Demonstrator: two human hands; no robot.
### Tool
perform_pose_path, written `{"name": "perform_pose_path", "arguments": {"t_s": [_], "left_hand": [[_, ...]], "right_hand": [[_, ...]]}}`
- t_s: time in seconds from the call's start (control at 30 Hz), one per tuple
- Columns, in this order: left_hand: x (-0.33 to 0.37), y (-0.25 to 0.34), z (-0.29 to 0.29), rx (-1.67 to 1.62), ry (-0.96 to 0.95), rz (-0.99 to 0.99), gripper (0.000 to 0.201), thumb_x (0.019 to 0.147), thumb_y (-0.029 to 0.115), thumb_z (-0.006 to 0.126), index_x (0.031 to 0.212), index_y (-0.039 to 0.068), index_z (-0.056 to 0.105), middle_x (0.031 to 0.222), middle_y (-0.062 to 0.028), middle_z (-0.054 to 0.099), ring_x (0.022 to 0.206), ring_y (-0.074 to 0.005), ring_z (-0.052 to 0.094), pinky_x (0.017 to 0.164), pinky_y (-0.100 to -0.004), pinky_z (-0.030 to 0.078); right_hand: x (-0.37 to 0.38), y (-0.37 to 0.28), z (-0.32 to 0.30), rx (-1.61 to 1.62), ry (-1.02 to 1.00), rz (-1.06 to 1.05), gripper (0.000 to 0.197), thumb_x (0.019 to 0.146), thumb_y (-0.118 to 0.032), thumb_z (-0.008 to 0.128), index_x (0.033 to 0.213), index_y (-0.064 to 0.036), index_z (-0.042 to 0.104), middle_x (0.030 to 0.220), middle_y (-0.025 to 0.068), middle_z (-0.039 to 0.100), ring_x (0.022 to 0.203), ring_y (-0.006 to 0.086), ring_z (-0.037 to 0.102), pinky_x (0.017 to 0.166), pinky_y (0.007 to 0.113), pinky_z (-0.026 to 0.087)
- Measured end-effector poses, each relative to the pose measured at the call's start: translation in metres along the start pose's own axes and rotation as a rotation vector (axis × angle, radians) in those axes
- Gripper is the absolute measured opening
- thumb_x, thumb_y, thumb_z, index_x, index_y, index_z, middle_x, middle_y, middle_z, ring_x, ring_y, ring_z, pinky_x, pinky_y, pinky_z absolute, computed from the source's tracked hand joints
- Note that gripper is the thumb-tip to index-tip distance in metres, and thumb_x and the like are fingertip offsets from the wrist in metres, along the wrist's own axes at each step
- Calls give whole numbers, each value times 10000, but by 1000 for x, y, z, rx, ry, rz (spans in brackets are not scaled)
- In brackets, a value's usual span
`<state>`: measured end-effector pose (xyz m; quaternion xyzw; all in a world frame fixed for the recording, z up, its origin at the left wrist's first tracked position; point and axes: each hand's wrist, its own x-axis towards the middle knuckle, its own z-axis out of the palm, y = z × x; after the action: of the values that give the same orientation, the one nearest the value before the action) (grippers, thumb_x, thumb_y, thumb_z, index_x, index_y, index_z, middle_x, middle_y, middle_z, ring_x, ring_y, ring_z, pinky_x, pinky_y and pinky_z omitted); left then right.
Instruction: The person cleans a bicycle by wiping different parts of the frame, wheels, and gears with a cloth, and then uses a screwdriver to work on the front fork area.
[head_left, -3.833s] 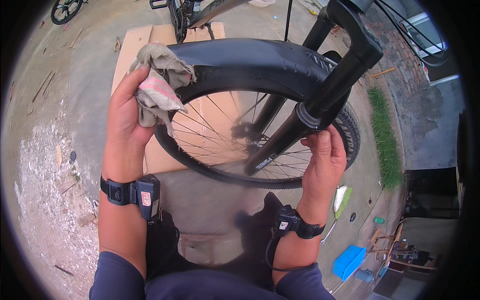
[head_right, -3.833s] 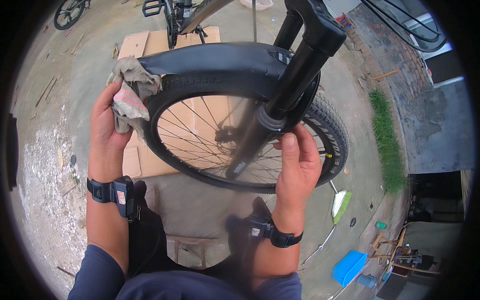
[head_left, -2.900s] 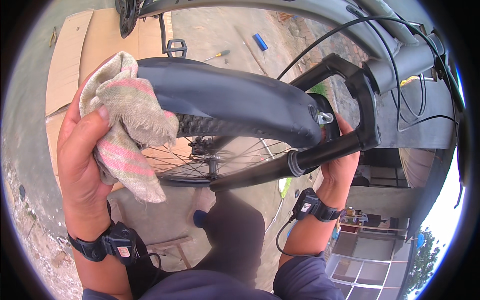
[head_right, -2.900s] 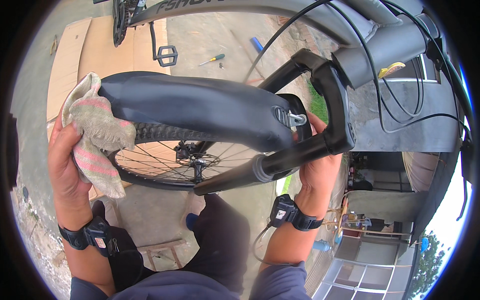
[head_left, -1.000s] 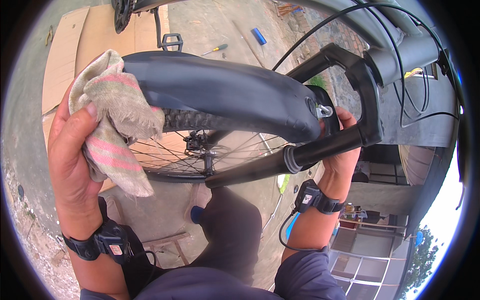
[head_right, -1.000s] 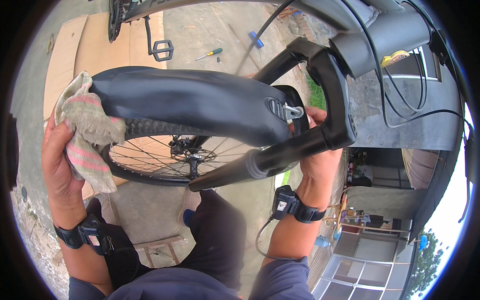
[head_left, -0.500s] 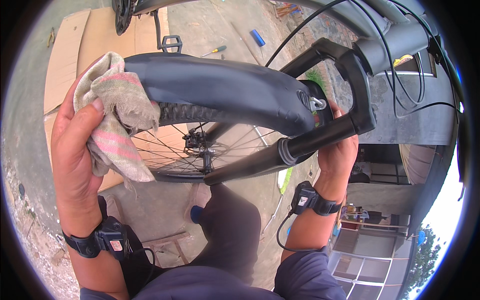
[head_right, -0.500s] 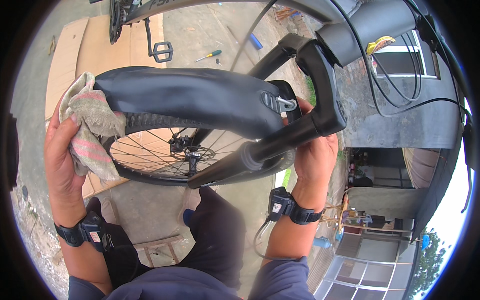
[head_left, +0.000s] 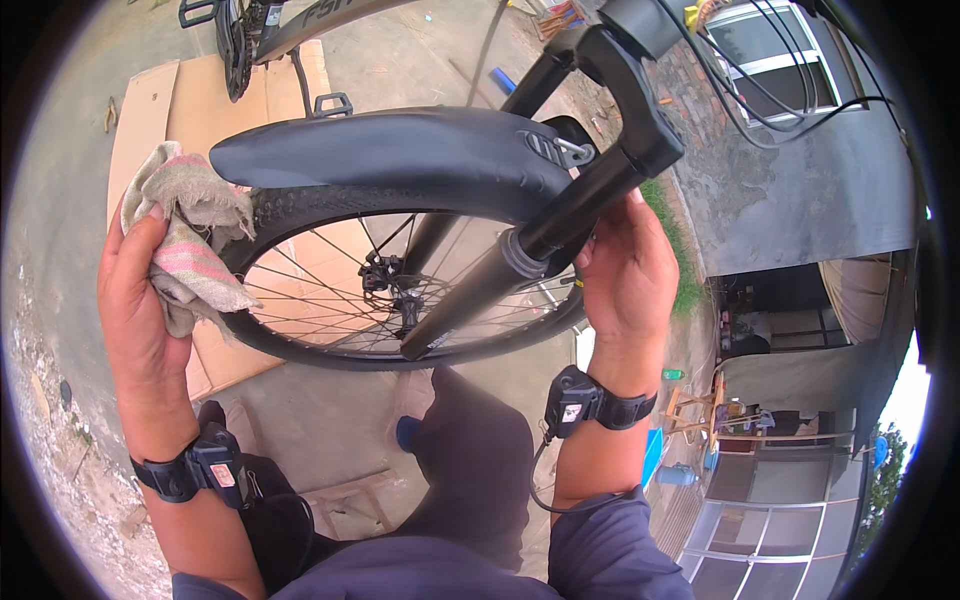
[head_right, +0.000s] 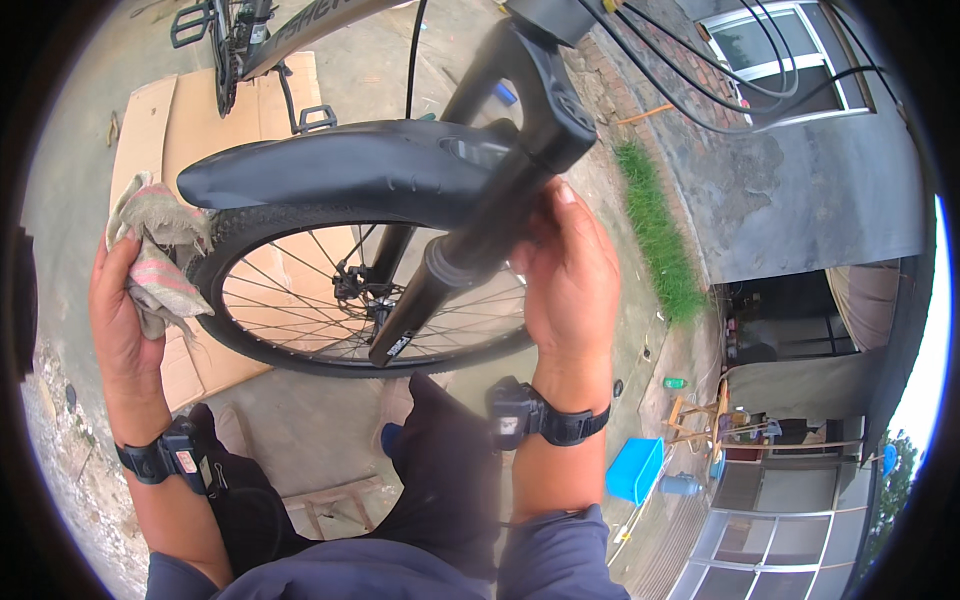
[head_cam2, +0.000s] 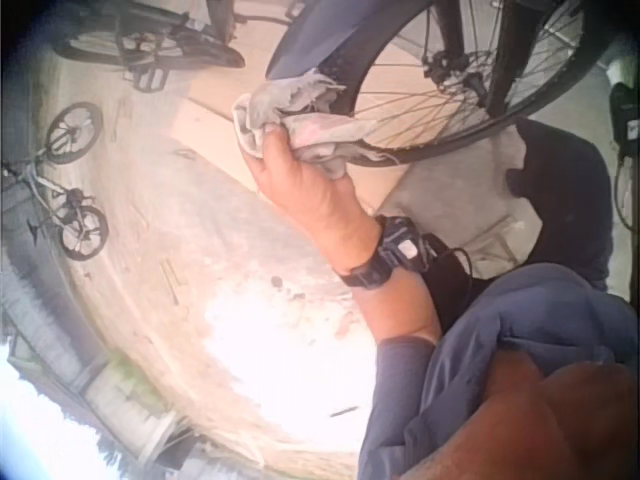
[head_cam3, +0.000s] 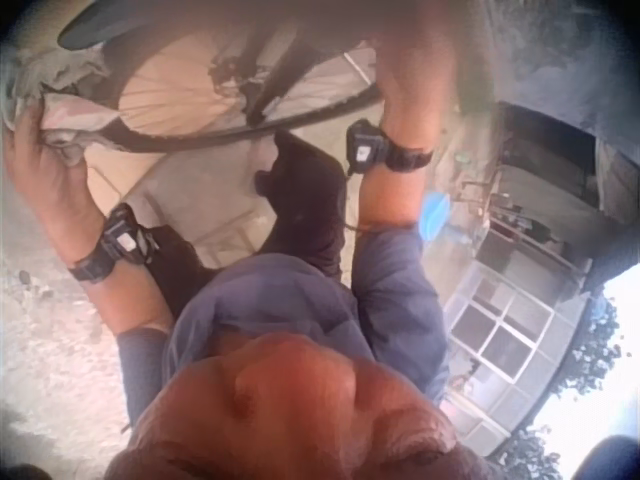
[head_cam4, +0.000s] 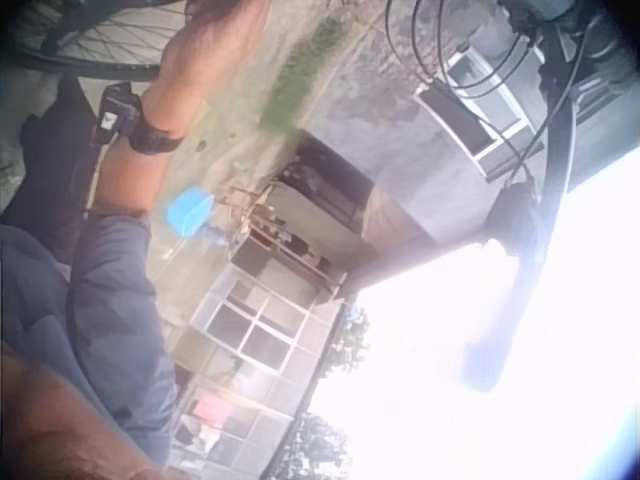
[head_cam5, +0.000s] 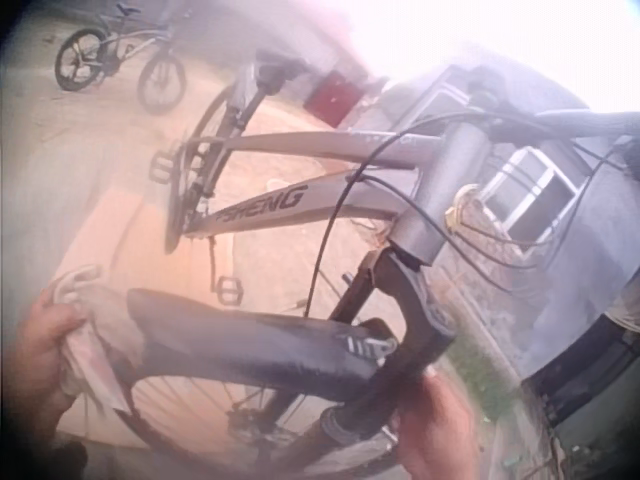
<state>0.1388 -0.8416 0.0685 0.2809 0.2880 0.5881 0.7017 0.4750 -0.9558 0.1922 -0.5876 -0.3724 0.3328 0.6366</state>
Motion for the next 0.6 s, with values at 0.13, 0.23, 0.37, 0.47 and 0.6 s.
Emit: {"name": "perform_pose_path", "arguments": {"t_s": [0.13, 0.23, 0.37, 0.47, 0.6], "left_hand": [[-6, -7, -12, 99, -24, 35, 420, 1027, 122, 493, 1409, -51, 516, 1297, -173, 655, 1165, -260, 668, 1027, -386, 529], [-14, 4, -9, 170, -40, 125, 418, 1027, 121, 489, 1405, -57, 515, 1313, -181, 647, 1189, -268, 656, 1037, -402, 522], [-40, 11, 16, 255, -173, 210, 532, 985, 189, 562, 1448, -53, 467, 1334, -227, 624, 1213, -311, 639, 1052, -455, 516], [-66, 5, 60, 272, -424, 169, 639, 900, 164, 661, 1468, -41, 451, 1305, -251, 630, 1209, -346, 647, 1044, -480, 530], [-117, -22, 115, 550, -464, 62, 554, 846, 54, 689, 1377, -27, 552, 1264, -166, 663, 1196, -268, 651, 1046, -389, 508]], "right_hand": [[9, 9, -13, -141, 52, -5, 353, 1068, -278, 496, 1186, 10, 664, 1032, 87, 660, 725, 131, 599, 545, 229, 395], [0, 12, -21, -93, 30, -54, 381, 1067, -281, 504, 1197, 43, 655, 972, 69, 628, 737, 137, 605, 551, 234, 408], [-34, 40, -34, 177, 82, -75, 380, 1059, -275, 523, 1208, 51, 648, 951, 66, 619, 736, 145, 609, 560, 238, 417], [-63, 61, -49, 288, -38, -60, 402, 1058, -304, 540, 1233, 43, 642, 974, 72, 637, 764, 148, 630, 584, 245, 435], [-87, 60, -43, 278, -441, 43, 500, 1067, -425, 528, 1284, 14, 628, 1061, 86, 679, 914, 162, 678, 722, 270, 510]]}}
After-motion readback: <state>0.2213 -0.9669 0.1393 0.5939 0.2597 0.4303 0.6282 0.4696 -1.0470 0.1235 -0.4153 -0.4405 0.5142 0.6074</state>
